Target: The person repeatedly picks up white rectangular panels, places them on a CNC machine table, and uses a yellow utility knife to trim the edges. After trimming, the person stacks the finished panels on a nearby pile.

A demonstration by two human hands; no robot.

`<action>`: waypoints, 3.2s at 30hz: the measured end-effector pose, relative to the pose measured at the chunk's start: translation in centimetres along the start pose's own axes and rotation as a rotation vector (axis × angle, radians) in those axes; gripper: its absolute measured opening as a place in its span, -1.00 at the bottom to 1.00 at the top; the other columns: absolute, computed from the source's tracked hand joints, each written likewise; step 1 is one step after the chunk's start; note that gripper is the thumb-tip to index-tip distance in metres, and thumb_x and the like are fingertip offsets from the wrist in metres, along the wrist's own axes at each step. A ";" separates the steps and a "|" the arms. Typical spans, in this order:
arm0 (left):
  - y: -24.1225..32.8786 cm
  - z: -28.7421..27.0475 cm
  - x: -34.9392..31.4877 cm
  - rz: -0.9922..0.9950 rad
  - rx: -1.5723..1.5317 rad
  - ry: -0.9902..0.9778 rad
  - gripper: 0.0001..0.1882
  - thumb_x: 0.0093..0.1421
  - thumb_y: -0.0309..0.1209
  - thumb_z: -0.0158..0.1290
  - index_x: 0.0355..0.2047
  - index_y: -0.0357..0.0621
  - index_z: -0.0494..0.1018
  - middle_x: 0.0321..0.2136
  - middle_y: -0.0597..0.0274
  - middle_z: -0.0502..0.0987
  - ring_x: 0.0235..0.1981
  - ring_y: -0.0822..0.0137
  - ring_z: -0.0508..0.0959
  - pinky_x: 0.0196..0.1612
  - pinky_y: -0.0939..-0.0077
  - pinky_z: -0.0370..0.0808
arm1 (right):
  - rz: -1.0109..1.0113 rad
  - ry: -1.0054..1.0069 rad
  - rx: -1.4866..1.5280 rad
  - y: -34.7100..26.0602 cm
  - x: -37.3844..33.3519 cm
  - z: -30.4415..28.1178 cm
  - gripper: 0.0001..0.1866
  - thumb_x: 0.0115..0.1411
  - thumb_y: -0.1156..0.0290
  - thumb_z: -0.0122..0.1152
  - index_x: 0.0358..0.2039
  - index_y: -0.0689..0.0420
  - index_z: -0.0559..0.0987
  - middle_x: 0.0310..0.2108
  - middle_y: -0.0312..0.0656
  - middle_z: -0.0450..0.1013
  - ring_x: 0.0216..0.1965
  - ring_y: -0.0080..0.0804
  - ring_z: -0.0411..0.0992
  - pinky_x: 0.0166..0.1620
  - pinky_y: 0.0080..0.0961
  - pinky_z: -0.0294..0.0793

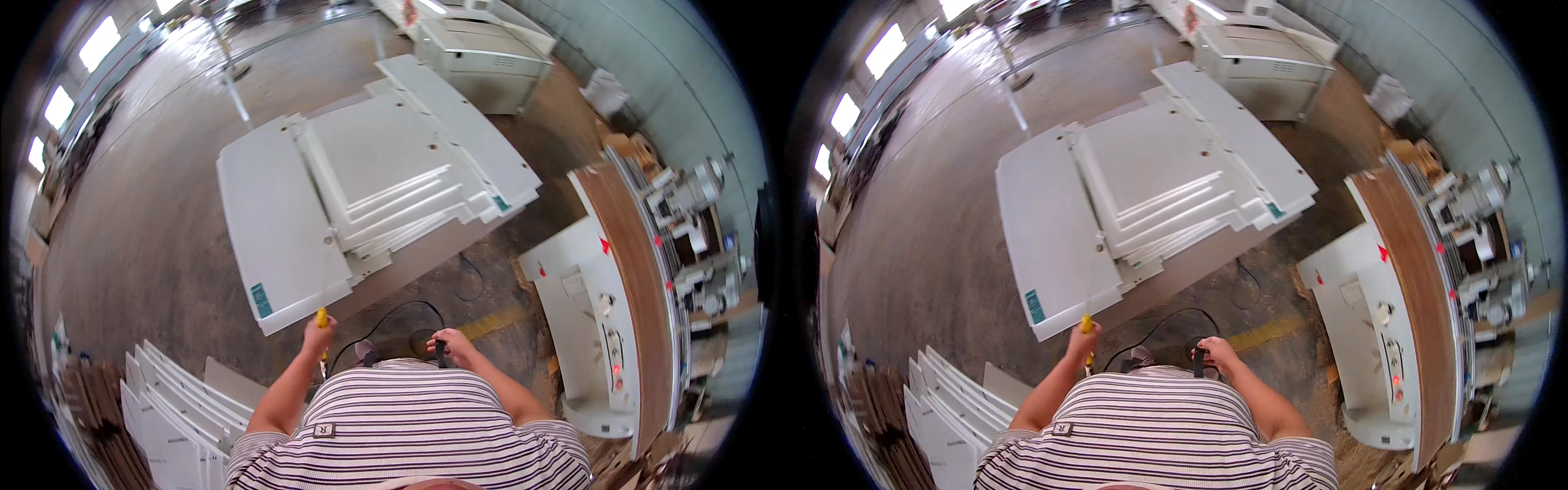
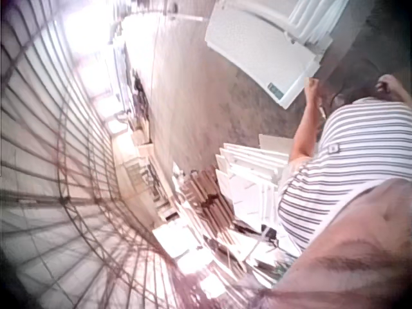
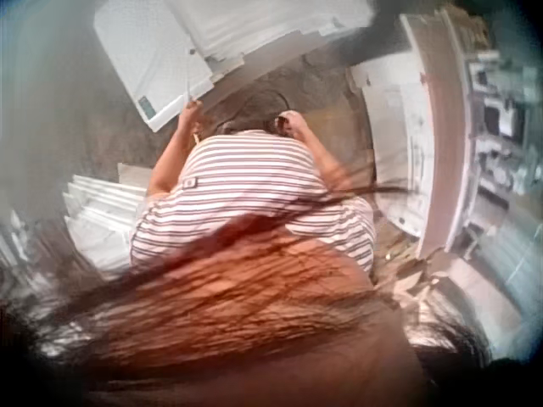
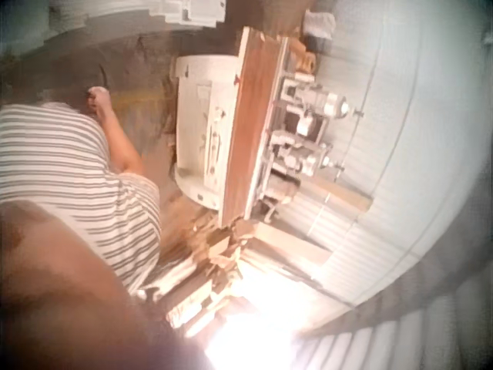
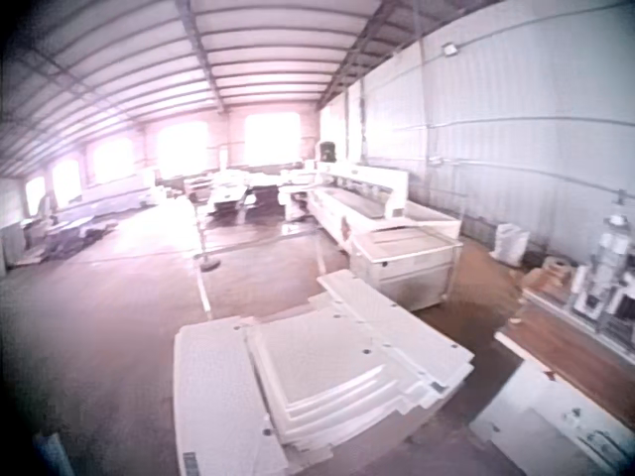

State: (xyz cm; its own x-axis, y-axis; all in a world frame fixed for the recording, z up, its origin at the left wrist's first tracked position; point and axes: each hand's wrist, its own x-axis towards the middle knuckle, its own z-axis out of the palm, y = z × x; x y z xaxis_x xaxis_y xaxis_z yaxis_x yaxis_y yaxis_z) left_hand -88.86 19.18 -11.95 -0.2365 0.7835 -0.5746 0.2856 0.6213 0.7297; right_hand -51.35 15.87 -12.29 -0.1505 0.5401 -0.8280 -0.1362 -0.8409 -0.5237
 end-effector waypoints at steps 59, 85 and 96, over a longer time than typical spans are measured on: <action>-3.8 31.4 -38.6 1.452 1.402 -2.843 -0.78 0.15 -0.31 0.10 -0.40 -0.19 0.35 -0.57 0.07 0.42 -0.52 0.14 0.46 -0.39 0.35 0.40 | -0.229 1.878 2.601 30.4 -9.7 43.2 -0.53 0.04 0.32 0.28 -0.04 0.10 0.38 -0.16 -0.24 0.43 -0.16 -0.37 0.41 -0.20 -0.29 0.44; 11.7 25.6 -44.3 1.066 0.367 -2.712 -0.58 -0.01 -0.57 0.19 -0.19 -0.17 0.22 -0.30 0.26 0.32 -0.29 0.45 0.37 -0.14 0.55 0.37 | -0.476 2.587 1.317 25.2 -26.6 14.1 -0.53 0.28 0.02 -0.10 -0.31 0.26 0.43 -0.49 -0.02 0.46 -0.42 -0.12 0.44 -0.35 -0.28 0.41; 12.9 26.9 -45.2 1.220 0.377 -2.098 -0.66 0.06 -0.51 0.14 -0.21 -0.21 0.24 -0.31 0.22 0.32 -0.30 0.37 0.37 -0.14 0.51 0.37 | -1.132 1.357 2.545 36.8 -15.7 11.3 -0.21 0.19 -0.36 -0.43 0.17 -0.02 0.28 0.13 -0.29 0.31 0.09 -0.36 0.28 0.08 -0.26 0.25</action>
State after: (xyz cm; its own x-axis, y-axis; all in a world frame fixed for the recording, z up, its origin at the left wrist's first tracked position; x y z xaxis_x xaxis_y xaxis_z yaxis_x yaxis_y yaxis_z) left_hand -49.53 -7.99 13.40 0.8245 -0.5170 0.2300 -0.3307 -0.1106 0.9372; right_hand -65.05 -23.21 -16.30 0.4576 -0.4238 -0.7817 0.2520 0.9049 -0.3430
